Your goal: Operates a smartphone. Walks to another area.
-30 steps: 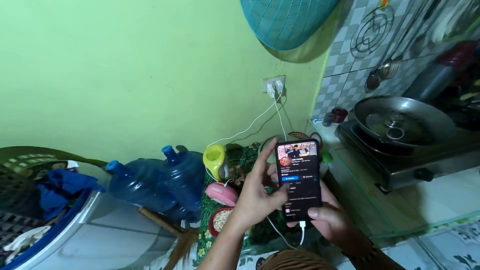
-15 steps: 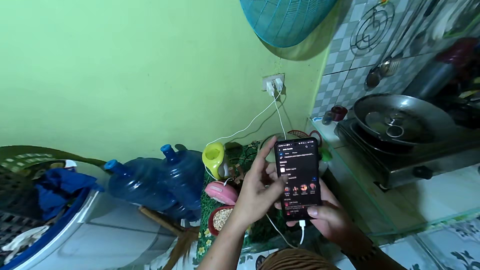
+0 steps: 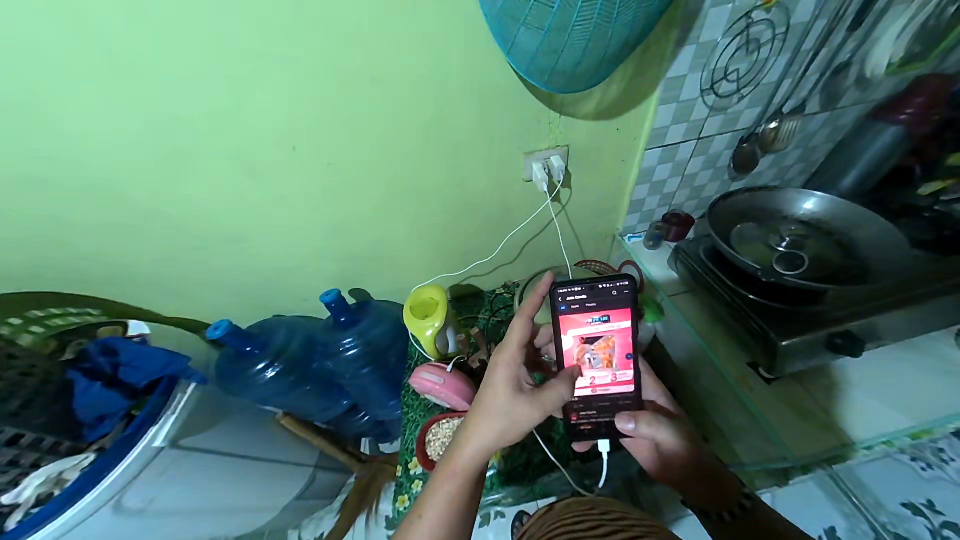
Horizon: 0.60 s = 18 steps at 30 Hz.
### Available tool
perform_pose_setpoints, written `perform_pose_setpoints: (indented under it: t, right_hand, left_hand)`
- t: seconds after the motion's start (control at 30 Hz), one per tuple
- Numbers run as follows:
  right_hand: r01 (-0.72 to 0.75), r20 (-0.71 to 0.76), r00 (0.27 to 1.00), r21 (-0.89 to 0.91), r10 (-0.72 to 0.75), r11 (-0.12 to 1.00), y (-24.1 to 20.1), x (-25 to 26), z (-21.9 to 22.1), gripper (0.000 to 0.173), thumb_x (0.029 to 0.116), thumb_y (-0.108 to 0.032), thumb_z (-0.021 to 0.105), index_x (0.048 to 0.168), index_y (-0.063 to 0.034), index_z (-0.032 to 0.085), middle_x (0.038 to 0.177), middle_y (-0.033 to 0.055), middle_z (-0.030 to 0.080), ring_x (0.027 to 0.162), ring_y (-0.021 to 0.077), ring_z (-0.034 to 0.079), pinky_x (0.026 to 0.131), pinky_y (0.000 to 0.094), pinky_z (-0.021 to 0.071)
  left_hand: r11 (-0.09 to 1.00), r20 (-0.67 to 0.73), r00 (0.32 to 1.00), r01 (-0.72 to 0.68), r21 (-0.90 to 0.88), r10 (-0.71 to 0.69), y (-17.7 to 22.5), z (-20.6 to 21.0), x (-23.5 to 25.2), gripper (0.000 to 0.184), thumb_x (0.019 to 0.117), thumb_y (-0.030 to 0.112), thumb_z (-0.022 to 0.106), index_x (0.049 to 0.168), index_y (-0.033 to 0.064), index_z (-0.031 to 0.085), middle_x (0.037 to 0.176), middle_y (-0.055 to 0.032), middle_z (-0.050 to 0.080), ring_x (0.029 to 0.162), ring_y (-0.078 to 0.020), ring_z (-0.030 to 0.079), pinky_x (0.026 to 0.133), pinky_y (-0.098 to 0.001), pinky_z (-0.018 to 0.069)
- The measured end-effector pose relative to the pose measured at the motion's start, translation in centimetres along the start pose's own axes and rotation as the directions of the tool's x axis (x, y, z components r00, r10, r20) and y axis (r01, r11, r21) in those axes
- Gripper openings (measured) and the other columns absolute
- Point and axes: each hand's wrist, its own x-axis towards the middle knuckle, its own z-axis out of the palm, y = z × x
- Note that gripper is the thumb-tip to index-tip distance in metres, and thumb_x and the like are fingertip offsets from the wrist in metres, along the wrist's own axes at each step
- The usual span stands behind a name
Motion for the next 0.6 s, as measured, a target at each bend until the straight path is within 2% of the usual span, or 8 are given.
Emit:
perform_pose_setpoints:
  t: [0.07, 0.13, 0.23, 0.27, 0.37, 0.5, 0.57, 0.6]
  right_hand:
    - [-0.007, 0.025, 1.0, 0.026, 0.006, 1.0, -0.01, 0.1, 0.04, 0.073, 0.0903, -0.002, 0.059, 0.154, -0.0192, 0.029, 0.137, 0.018, 0.061, 0.119, 0.0422, 0.065, 0.077, 0.0552, 0.0643]
    - [-0.014, 0.024, 1.0, 0.036, 0.013, 0.999, -0.09, 0.07, 0.12, 0.073, 0.0895, 0.0, 0.057, 0.153, -0.0187, 0.028, 0.138, 0.0185, 0.061, 0.119, 0.0431, 0.065, 0.078, 0.0563, 0.064]
    - [0.004, -0.007, 1.0, -0.003, -0.004, 1.0, -0.08, -0.05, 0.23, 0.072, 0.0887, 0.0, 0.059, 0.152, -0.0184, 0.032, 0.134, 0.0107, 0.064, 0.115, 0.0328, 0.069, 0.078, 0.0509, 0.0652]
    - [0.011, -0.018, 1.0, -0.014, -0.012, 1.0, -0.03, -0.07, 0.21, 0.072, 0.0879, -0.001, 0.06, 0.152, -0.0175, 0.032, 0.133, 0.0089, 0.065, 0.113, 0.0305, 0.07, 0.077, 0.0502, 0.0654]
    - [0.011, -0.019, 1.0, -0.01, -0.011, 1.0, 0.12, -0.08, 0.0, 0.072, 0.0874, -0.001, 0.061, 0.152, -0.0166, 0.032, 0.133, 0.0097, 0.064, 0.114, 0.031, 0.069, 0.078, 0.0508, 0.065]
    - [-0.014, -0.015, 1.0, 0.006, 0.014, 1.0, 0.08, 0.03, 0.1, 0.071, 0.0879, -0.001, 0.06, 0.151, -0.0177, 0.032, 0.134, 0.0144, 0.064, 0.116, 0.0373, 0.068, 0.076, 0.0527, 0.0648]
    - [-0.028, 0.001, 1.0, 0.031, 0.028, 0.999, 0.08, 0.08, 0.1, 0.073, 0.0879, -0.001, 0.06, 0.152, -0.017, 0.029, 0.137, 0.019, 0.061, 0.118, 0.043, 0.066, 0.076, 0.0556, 0.0642]
    - [-0.031, 0.008, 0.999, 0.039, 0.031, 0.999, 0.08, 0.1, 0.11, 0.074, 0.0883, -0.001, 0.06, 0.153, -0.017, 0.028, 0.138, 0.0205, 0.06, 0.119, 0.045, 0.065, 0.076, 0.0567, 0.0639]
  left_hand:
    - [0.999, -0.036, 0.999, -0.028, -0.018, 0.027, 0.06, 0.04, 0.12, 0.074, 0.1005, 0.002, 0.059, 0.163, 0.0106, 0.019, 0.115, -0.0118, 0.07, 0.093, -0.0165, 0.072, 0.08, -0.0309, 0.0633]
    - [0.999, -0.024, 0.999, -0.03, -0.033, 0.029, 0.2, -0.07, 0.1, 0.07, 0.1035, 0.008, 0.057, 0.163, 0.0103, 0.02, 0.116, -0.0112, 0.07, 0.095, -0.0152, 0.072, 0.082, -0.0298, 0.0621]
    - [1.0, 0.043, 0.999, -0.006, -0.014, 0.006, 0.14, -0.21, -0.02, 0.093, 0.0919, 0.0, 0.067, 0.164, 0.0148, 0.011, 0.129, -0.0141, 0.066, 0.101, -0.0211, 0.072, 0.08, -0.0329, 0.064]
    - [1.0, 0.056, 0.998, 0.003, 0.003, -0.003, 0.1, -0.23, -0.06, 0.1, 0.0876, -0.004, 0.069, 0.165, 0.0162, 0.008, 0.13, -0.0149, 0.065, 0.105, -0.0235, 0.071, 0.084, -0.0356, 0.064]
    - [1.0, 0.046, 0.999, 0.02, 0.016, -0.021, 0.03, -0.1, -0.09, 0.103, 0.0867, -0.006, 0.069, 0.165, 0.0171, 0.007, 0.128, -0.0154, 0.066, 0.105, -0.0241, 0.072, 0.086, -0.0363, 0.0638]
    - [1.0, -0.007, 1.0, -0.004, -0.021, 0.004, 0.03, -0.06, -0.03, 0.087, 0.0939, -0.004, 0.064, 0.164, 0.0134, 0.015, 0.119, -0.014, 0.069, 0.095, -0.0205, 0.073, 0.078, -0.0329, 0.0648]
    - [0.999, -0.058, 0.997, -0.043, 0.0, 0.043, -0.04, -0.08, 0.01, 0.068, 0.1028, 0.006, 0.057, 0.162, 0.0107, 0.024, 0.103, -0.0092, 0.071, 0.083, -0.0138, 0.07, 0.072, -0.0283, 0.0616]
    - [0.999, -0.059, 0.997, -0.053, 0.004, 0.053, -0.02, -0.18, 0.04, 0.063, 0.106, 0.012, 0.053, 0.162, 0.01, 0.025, 0.099, -0.0078, 0.071, 0.082, -0.0123, 0.07, 0.074, -0.0276, 0.0612]
